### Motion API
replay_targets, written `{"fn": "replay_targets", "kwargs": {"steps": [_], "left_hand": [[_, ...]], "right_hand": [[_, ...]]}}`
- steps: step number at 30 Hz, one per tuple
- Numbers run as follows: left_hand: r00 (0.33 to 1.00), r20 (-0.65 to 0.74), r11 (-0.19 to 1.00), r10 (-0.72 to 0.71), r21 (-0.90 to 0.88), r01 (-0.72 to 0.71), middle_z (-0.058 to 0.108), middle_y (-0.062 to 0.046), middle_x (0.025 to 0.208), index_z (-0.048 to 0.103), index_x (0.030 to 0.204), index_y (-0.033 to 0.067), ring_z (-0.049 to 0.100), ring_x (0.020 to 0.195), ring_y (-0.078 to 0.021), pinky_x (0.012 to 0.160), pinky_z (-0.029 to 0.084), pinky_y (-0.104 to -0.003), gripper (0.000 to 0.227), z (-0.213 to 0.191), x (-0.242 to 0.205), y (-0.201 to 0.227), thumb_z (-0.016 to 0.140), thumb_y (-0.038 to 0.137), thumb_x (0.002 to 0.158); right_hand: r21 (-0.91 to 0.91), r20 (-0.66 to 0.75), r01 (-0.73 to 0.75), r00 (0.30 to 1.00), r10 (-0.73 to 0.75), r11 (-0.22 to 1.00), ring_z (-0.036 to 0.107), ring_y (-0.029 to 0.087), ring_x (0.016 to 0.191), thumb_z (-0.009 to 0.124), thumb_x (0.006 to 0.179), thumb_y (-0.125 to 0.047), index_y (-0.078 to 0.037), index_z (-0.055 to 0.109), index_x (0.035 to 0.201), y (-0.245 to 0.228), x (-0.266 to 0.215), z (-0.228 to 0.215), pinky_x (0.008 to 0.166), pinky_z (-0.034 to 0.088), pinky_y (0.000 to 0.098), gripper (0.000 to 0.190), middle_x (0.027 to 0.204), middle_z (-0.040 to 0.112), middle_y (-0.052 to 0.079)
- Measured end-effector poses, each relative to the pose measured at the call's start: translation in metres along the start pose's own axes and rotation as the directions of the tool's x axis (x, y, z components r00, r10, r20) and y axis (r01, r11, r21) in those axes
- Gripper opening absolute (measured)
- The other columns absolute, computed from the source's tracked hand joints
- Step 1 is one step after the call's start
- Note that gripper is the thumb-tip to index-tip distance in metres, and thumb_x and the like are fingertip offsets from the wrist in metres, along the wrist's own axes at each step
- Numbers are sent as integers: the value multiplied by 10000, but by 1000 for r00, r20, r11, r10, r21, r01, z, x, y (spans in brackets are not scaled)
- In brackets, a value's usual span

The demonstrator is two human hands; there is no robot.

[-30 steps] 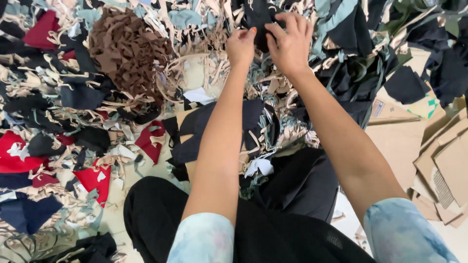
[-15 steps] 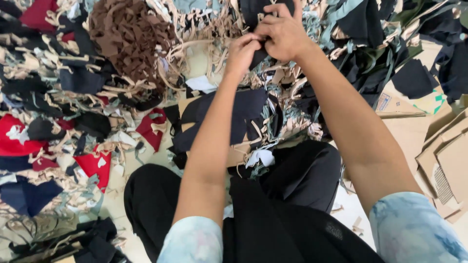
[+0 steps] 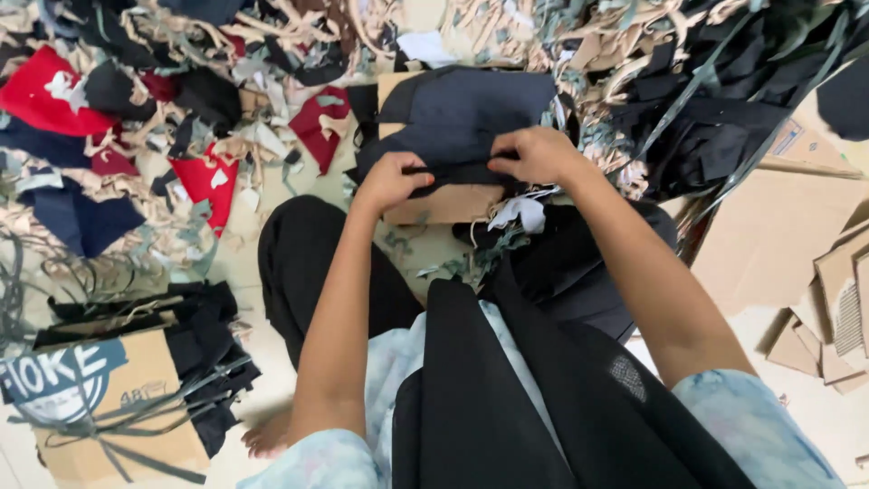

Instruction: Sorting through a pile of fabric scraps to select and stack specific pieces onto a cardboard base.

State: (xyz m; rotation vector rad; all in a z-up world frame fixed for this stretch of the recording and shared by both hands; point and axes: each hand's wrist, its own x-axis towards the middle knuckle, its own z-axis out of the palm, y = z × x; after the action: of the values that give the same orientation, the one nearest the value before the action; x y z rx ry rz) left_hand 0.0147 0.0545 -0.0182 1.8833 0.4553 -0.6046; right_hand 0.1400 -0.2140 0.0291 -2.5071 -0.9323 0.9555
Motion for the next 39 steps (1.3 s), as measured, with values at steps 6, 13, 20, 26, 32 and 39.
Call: {"fn": "replay_targets", "kwargs": {"steps": [6,13,20,26,32,39], "left_hand": [[979,-193,982,-68,158,99,761,-82,1026,760,1034,197,732,989,-311,841,578,-455,149,-2,-59,-11,721,275,914],[648,-510,706,566,706,-61,571,-78,1113,600,1039,164,604,1072,-316,977,463,-512,266,49,-74,-10,782,221,854],[721,-389,707,573,680,-195,538,-100,1032,611,1042,97,617,887,-321,687,562,-415,183,77,-63,-31,672,135,874],[806,-397,699,438,715,-28,554,-75,955,612,997,103,639,844,-299,653,553,-407,281,91,-81,-30,778,232,810],[945,-38,686,324,697,-207,630,-100,797,708,863,104,693,769,-326,614,570,-430,48,138,-82,-49,668,128,853],[742,-190,633,643,677,-376,572,-90,949,675,911,115,605,888,-348,694,483,-484,118,149,-43,23,684,154,800]], "right_hand": [[-158,-326,-5,944,-47,987,714,200,900,728,911,-490,-307,740,966,22,-4,81,771,543,418,191,837,724,-90],[-335,-630,48,731,-261,941,275,465,1499,747,958,-261,-64,448,1592,-68,-46,102,1163,232,629,729,1631,381,217],[-350,-517,24,828,-215,936,283,367,1540,484,1084,-476,-89,366,1627,-62,-42,143,1213,155,620,677,1677,329,161],[-99,-617,-187,782,87,977,516,300,1357,758,830,-514,-135,482,1379,-22,-63,134,1126,342,583,722,1445,501,81],[-367,-231,-425,903,361,828,686,279,1022,694,787,-449,-287,565,1130,26,-95,140,969,380,505,401,984,732,-12],[-414,-126,-585,795,593,697,479,372,1342,579,780,-674,-205,734,1287,69,-104,67,1129,138,636,707,1380,638,133]]}}
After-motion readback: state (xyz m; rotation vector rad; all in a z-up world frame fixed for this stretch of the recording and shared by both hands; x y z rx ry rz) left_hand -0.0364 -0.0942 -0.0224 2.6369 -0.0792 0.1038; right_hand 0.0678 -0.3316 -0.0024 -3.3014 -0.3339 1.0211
